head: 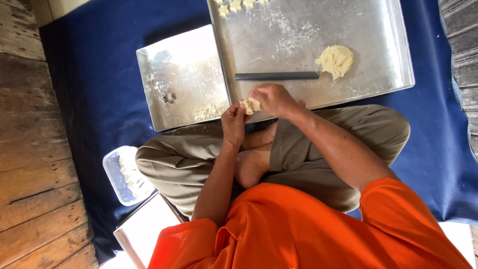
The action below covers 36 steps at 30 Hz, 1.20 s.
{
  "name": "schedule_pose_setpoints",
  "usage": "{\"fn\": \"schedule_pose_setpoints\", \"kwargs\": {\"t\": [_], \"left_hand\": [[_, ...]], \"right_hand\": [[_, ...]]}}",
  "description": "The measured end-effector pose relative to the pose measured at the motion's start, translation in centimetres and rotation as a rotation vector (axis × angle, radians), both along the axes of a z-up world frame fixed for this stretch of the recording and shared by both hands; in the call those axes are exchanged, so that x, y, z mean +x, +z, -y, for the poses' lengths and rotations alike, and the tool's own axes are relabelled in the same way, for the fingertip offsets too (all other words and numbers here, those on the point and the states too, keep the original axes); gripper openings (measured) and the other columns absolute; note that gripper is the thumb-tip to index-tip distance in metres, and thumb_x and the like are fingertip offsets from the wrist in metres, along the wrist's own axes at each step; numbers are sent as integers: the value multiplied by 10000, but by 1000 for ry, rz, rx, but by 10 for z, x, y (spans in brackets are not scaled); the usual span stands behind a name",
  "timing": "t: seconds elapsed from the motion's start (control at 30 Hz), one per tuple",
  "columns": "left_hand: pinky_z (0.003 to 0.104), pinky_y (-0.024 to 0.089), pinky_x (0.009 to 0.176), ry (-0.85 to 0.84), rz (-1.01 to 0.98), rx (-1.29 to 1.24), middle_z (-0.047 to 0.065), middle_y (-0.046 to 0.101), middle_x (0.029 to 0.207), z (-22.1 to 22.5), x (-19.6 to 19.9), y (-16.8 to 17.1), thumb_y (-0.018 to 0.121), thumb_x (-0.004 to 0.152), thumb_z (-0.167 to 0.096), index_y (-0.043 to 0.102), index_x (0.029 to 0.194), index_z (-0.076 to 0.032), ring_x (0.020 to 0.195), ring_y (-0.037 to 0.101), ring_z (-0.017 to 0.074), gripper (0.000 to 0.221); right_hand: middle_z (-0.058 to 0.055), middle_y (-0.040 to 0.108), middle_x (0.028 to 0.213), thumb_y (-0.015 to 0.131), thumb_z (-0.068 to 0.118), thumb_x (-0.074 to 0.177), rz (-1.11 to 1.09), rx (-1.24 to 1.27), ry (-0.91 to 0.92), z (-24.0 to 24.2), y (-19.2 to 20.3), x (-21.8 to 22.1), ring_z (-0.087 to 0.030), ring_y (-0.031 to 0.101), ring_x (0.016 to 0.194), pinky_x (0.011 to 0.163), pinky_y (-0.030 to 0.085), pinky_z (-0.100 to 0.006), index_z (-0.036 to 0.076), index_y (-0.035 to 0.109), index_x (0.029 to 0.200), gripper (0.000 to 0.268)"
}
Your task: A person is rolling out dough and using a star-shaped cutter to create cookies on a baking tray.
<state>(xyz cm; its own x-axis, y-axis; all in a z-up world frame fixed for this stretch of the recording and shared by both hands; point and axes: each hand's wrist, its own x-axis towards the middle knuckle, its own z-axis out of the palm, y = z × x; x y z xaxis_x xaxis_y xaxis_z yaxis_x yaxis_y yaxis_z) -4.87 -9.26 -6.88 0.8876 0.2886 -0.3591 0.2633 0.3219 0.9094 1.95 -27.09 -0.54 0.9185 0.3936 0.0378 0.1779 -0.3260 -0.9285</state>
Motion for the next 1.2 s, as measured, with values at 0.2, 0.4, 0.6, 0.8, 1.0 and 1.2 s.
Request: {"fn": "schedule_pose_setpoints", "kwargs": {"t": [0.2, 0.4, 0.6, 0.8, 1.0, 1.2], "left_hand": [[235, 661, 772, 2, 49, -88, 91, 653, 1060, 0, -1, 24, 575, 979, 23, 617, 1254, -19, 897, 724, 148, 281], [338, 661, 888, 6, 38, -224, 135, 694, 1144, -3, 2, 39, 629, 913, 25, 662, 1208, -19, 988, 735, 224, 300], [324, 667, 860, -28, 43, -8, 89, 727, 1082, -6, -3, 48, 620, 891, 96, 680, 1213, -26, 968, 750, 192, 350], [359, 699, 738, 31, -16, -34, 230, 733, 1054, -3, 6, 47, 586, 859, 120, 753, 1090, 11, 853, 764, 284, 305], [358, 691, 802, 156, -47, -195, 223, 740, 1143, -21, 10, 29, 583, 863, 96, 722, 1193, 11, 930, 772, 282, 368], [348, 670, 876, 114, 64, -390, 241, 727, 1191, -30, 4, 58, 590, 933, -7, 668, 1316, 27, 1023, 741, 254, 392]], "right_hand": [[-71, 659, 1266, 748, 271, 899, 322, -655, -104, 46, -43, 39, -303, 552, 1190, 950, 486, -498, 189, 677, 1356, 469], [-132, 622, 1074, 775, 129, 812, 158, -840, 88, 57, -93, 53, -349, 588, 1034, 824, 485, -496, 96, 662, 1164, 371], [-121, 697, 984, 1026, 215, 467, 43, -894, 198, 91, -89, 45, -397, 659, 969, 850, 489, -477, 241, 746, 926, 538], [-177, 699, 1045, 1062, 163, 391, -61, -1044, 185, 72, -58, 43, -420, 618, 1052, 889, 422, -670, 179, 779, 1019, 689], [-220, 627, 1193, 804, 44, 858, -22, -877, 182, 63, 18, 23, -404, 537, 1143, 954, 420, -709, 58, 609, 1392, 569], [-167, 750, 1166, 775, 133, 867, -217, -1025, 194, 103, 27, 22, -403, 674, 1198, 974, 538, -596, 263, 770, 1076, 246]]}}
